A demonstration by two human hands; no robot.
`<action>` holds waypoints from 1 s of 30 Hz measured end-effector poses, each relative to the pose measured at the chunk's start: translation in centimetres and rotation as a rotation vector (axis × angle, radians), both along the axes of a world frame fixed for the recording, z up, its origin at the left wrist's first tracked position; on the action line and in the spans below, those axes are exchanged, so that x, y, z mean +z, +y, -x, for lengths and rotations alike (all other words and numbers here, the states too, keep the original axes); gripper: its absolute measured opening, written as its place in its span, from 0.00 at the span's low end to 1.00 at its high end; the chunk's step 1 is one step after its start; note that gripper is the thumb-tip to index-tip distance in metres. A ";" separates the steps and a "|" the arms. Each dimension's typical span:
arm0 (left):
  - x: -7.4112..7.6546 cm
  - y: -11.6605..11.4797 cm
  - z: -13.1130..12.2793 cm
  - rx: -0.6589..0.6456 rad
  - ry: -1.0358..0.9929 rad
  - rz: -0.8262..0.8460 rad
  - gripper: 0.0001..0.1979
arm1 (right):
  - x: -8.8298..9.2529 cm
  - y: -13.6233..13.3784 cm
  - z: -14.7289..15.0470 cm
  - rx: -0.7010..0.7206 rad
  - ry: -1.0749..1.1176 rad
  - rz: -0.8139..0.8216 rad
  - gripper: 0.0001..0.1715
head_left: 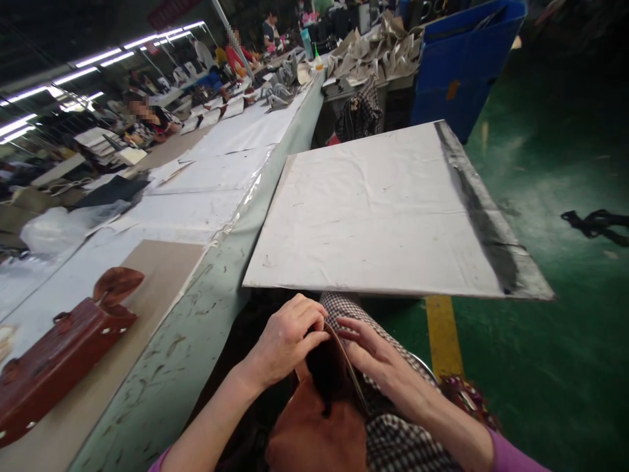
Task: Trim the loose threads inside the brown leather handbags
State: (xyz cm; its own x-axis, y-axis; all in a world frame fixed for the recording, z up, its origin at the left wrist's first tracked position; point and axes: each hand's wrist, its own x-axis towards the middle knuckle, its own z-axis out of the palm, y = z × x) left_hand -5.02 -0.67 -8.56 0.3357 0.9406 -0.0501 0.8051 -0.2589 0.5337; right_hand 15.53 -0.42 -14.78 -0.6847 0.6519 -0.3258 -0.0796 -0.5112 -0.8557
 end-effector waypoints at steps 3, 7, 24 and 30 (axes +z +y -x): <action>-0.3 0.0 0.1 -0.017 -0.030 -0.033 0.07 | 0.1 -2.4 -1.3 0.026 -0.224 -0.235 0.38; -0.5 0.1 0.0 -0.063 -0.061 -0.060 0.05 | -0.7 -4.1 -1.5 0.057 -0.394 -0.403 0.28; -0.9 -0.5 -0.6 0.039 -0.082 -0.152 0.09 | -1.7 -3.2 -1.2 0.022 -0.322 -0.461 0.23; -1.0 -0.7 -0.5 0.053 -0.091 -0.161 0.09 | -1.7 -2.9 -0.9 0.027 -0.367 -0.453 0.24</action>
